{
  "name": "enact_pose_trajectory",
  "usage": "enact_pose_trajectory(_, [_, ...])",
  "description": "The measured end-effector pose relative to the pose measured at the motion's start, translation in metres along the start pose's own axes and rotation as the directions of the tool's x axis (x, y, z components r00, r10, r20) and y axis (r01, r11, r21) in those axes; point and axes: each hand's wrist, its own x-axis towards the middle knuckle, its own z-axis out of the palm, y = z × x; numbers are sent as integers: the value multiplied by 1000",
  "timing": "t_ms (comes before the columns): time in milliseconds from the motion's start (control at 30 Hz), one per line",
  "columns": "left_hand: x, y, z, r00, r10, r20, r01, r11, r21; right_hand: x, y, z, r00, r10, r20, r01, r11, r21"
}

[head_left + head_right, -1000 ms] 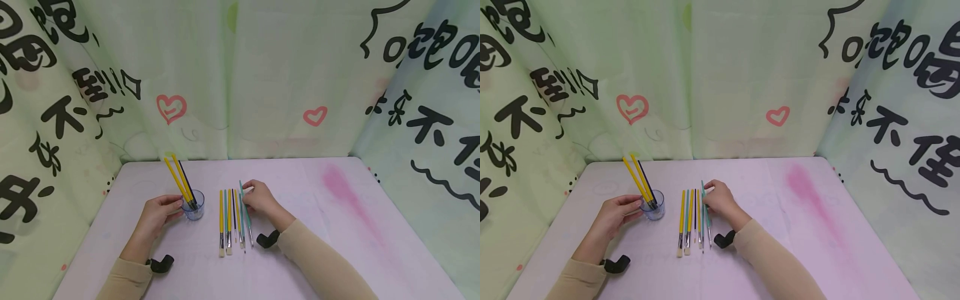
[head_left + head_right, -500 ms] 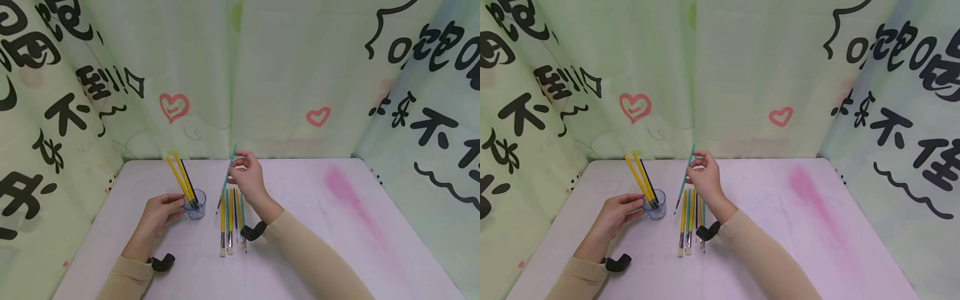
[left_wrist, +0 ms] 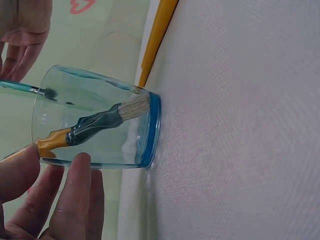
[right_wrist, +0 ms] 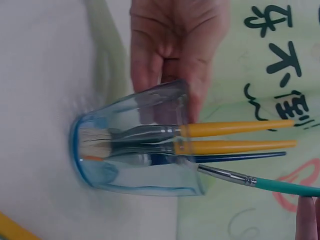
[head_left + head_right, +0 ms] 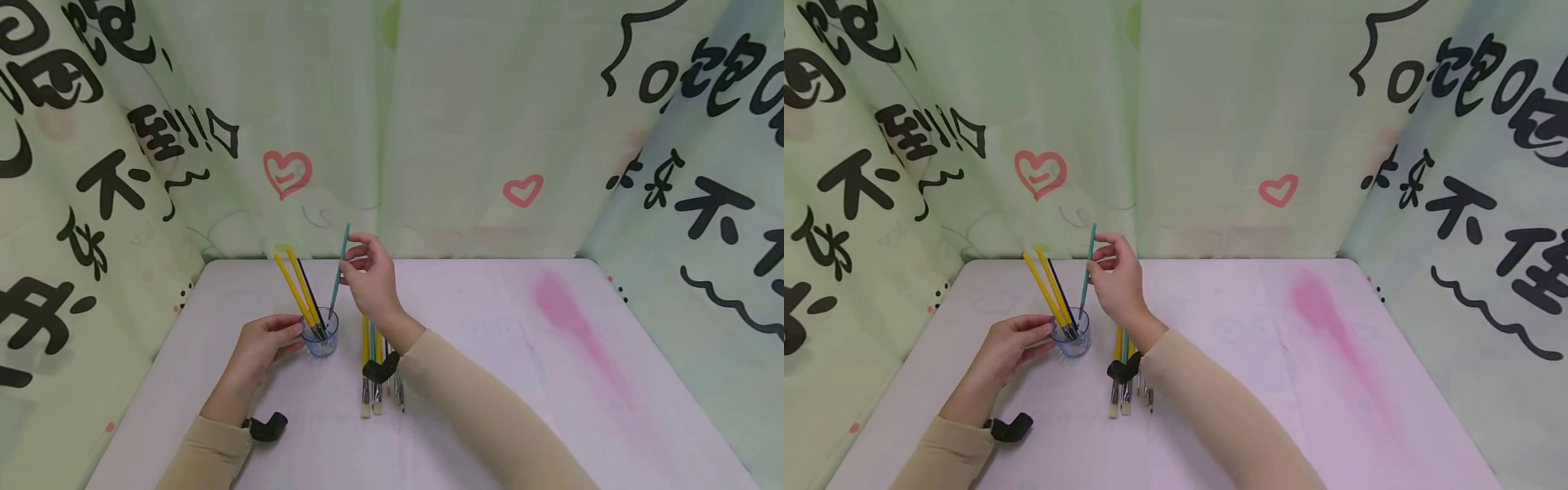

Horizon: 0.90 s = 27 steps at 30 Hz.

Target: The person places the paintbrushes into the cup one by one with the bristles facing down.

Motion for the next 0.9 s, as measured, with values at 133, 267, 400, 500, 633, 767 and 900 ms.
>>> enact_pose_trajectory(133, [1,-1,0,1000,4,-4,-4,1000,1,-1,11,8,999,4,42,-1,996,-88])
enact_pose_trajectory(267, [1,-1,0,1000,9,-1,-9,1000,9,-2,21,14,998,33,58,-24,988,-149])
enact_pose_trajectory(400, [1,-1,-1,1000,9,-5,-9,1000,10,-2,30,19,995,59,84,-42,979,-198])
enact_pose_trajectory(500, [1,-1,0,1000,9,-4,-9,1000,10,-3,35,22,991,77,108,-50,971,-236])
enact_pose_trajectory(633, [0,0,1,1000,6,-5,-6,1000,11,-5,39,27,985,112,131,-74,962,-265])
enact_pose_trajectory(767, [0,1,1,1000,2,-7,-1,1000,1,-8,43,31,976,156,149,-109,952,-285])
enact_pose_trajectory(900, [0,1,1,1000,-1,-6,1,1000,5,-11,46,31,969,195,151,-151,954,-260])
